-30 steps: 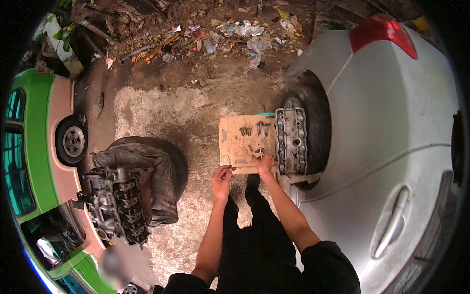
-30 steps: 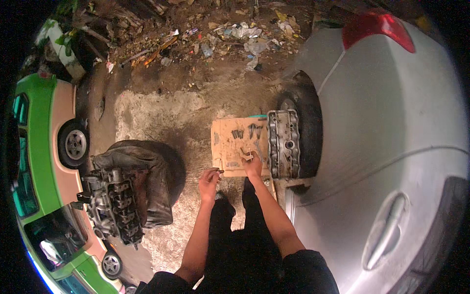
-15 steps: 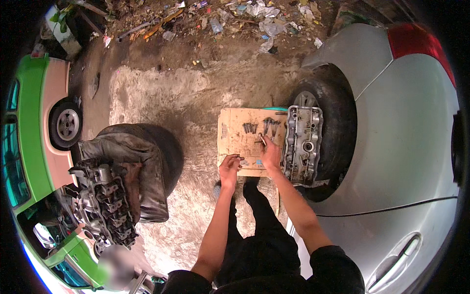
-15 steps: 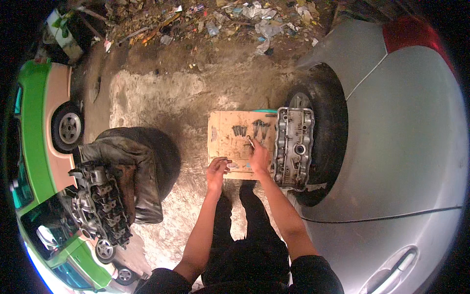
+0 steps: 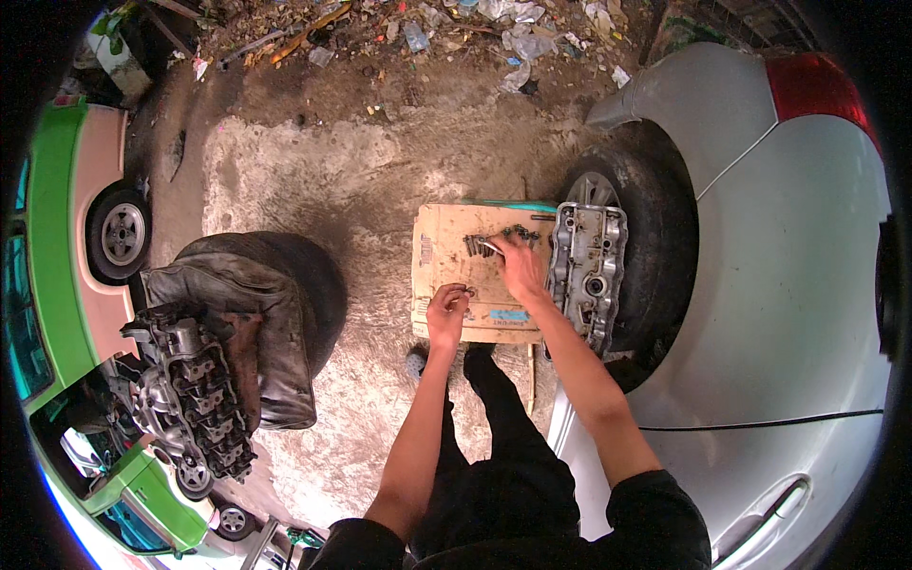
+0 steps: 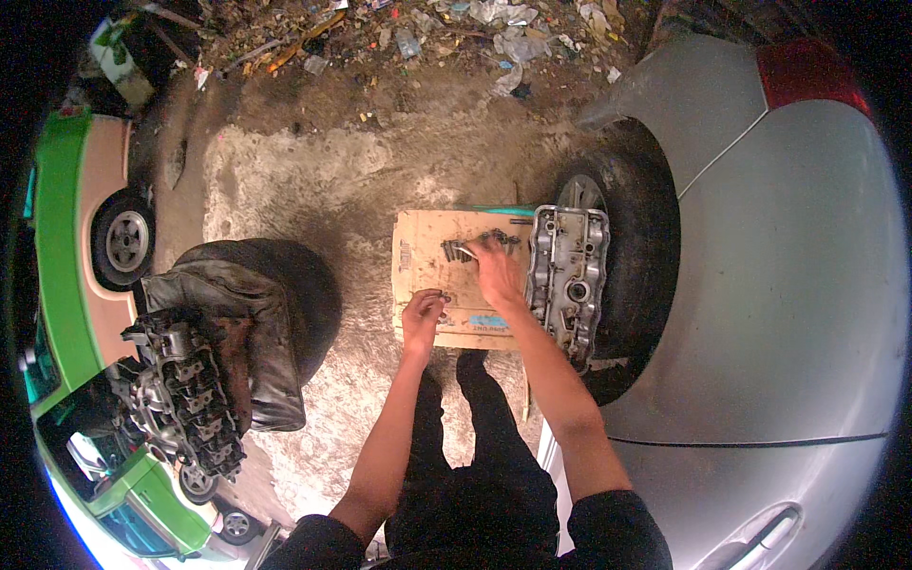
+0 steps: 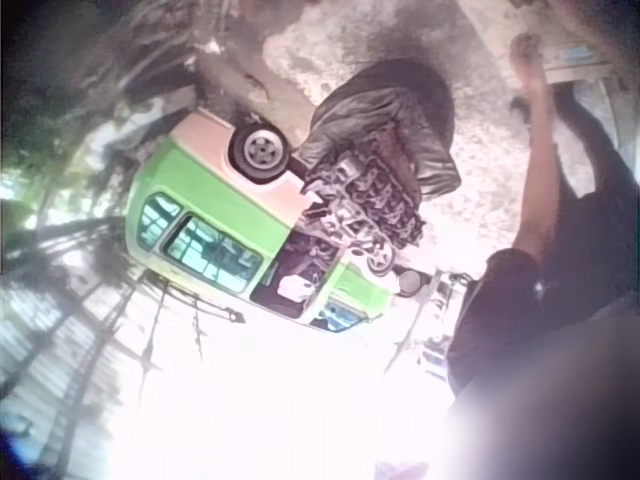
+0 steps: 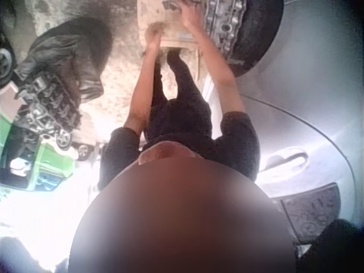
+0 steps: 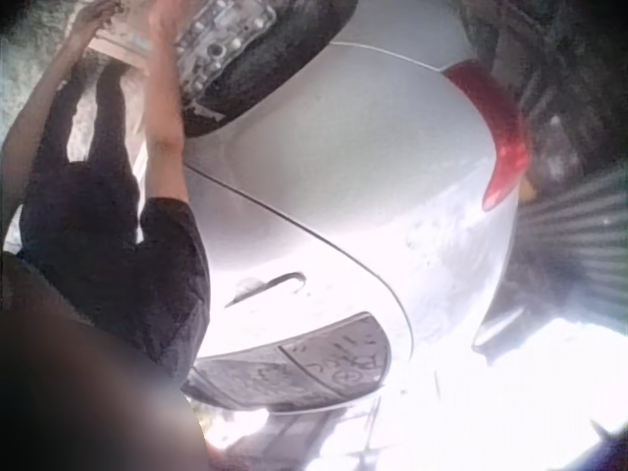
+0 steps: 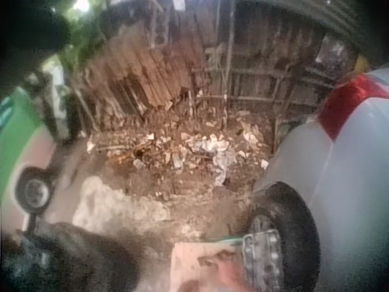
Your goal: The person uses a wrench to loosen and remove bolts from a car engine block resting on a tire. They repeatedly reach for bolts, turn them, and place them on a nearby cardboard box. The person continues this process throughout the clip.
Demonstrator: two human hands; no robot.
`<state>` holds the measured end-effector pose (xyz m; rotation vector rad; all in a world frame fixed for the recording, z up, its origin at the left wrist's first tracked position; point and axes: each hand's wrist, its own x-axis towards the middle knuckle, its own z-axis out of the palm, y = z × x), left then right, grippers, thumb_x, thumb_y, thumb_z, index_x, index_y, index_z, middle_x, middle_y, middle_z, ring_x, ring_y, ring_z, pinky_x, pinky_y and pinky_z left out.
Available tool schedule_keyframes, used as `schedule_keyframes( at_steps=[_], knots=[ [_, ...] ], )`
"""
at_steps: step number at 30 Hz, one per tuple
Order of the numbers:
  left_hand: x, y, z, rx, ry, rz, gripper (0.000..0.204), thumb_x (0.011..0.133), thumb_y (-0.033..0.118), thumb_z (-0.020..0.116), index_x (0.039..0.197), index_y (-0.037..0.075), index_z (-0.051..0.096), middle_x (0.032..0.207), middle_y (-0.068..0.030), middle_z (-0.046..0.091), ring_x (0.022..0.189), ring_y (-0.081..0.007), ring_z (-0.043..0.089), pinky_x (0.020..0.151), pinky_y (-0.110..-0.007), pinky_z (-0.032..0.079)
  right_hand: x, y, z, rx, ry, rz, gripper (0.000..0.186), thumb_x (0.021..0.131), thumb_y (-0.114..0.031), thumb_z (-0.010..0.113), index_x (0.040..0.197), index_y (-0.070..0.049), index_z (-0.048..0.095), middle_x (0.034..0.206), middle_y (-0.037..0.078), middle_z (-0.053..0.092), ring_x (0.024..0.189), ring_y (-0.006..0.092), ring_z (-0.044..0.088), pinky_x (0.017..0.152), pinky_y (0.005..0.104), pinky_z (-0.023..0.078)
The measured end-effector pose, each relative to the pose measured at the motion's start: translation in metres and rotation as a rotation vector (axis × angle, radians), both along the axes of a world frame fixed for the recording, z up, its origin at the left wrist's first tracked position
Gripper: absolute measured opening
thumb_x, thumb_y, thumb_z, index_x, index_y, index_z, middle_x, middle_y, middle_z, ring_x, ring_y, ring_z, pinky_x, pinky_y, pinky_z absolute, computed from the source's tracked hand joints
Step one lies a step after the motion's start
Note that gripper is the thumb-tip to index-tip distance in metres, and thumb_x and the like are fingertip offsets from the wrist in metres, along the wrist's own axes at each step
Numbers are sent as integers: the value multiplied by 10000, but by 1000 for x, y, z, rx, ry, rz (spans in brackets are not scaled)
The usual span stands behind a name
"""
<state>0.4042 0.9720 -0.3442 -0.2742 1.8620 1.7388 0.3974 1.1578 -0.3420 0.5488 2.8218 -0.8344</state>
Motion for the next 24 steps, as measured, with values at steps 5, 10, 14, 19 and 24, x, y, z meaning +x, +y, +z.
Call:
schedule_keyframes(
  at_steps=[5, 10, 14, 19, 24],
  knots=[
    [1, 12, -3, -105, 104, -94, 182, 839, 33, 653, 1015, 11, 614, 923, -75, 692, 819, -100, 615, 716, -253, 487, 25, -2, 3, -283, 138, -294, 397, 841, -41, 577, 1230, -112, 541, 1180, 211, 581, 1031, 391, 587, 868, 454, 477],
    [6, 26, -7, -236, 230, -214, 180, 809, 31, 685, 982, 30, 635, 898, -74, 693, 829, -137, 631, 725, -284, 497, 60, -7, 17, -367, 208, -486, 372, 854, -22, 550, 1222, -41, 500, 1069, 231, 614, 1014, 399, 588, 834, 442, 463],
    [13, 38, -16, -396, 494, -385, 197, 752, 22, 698, 939, 34, 638, 908, -98, 671, 827, -266, 606, 755, -364, 495, 84, -15, 27, -485, 206, -588, 384, 843, -3, 528, 1224, -35, 495, 1037, 242, 627, 951, 422, 612, 816, 449, 466],
    [26, 52, -28, -413, 588, -456, 223, 721, 41, 720, 930, 42, 643, 918, -109, 646, 929, -330, 555, 845, -409, 451, 109, -26, 28, -402, 186, -655, 394, 847, -21, 530, 1237, -47, 484, 1005, 225, 639, 906, 378, 615, 763, 420, 471],
    [31, 57, -28, -472, 630, -503, 246, 714, 23, 715, 947, 29, 636, 934, -124, 641, 945, -329, 559, 849, -407, 451, 124, -33, 20, -384, 142, -655, 346, 868, -39, 523, 1213, -52, 512, 891, 172, 667, 714, 265, 635, 659, 357, 475]
  ],
)
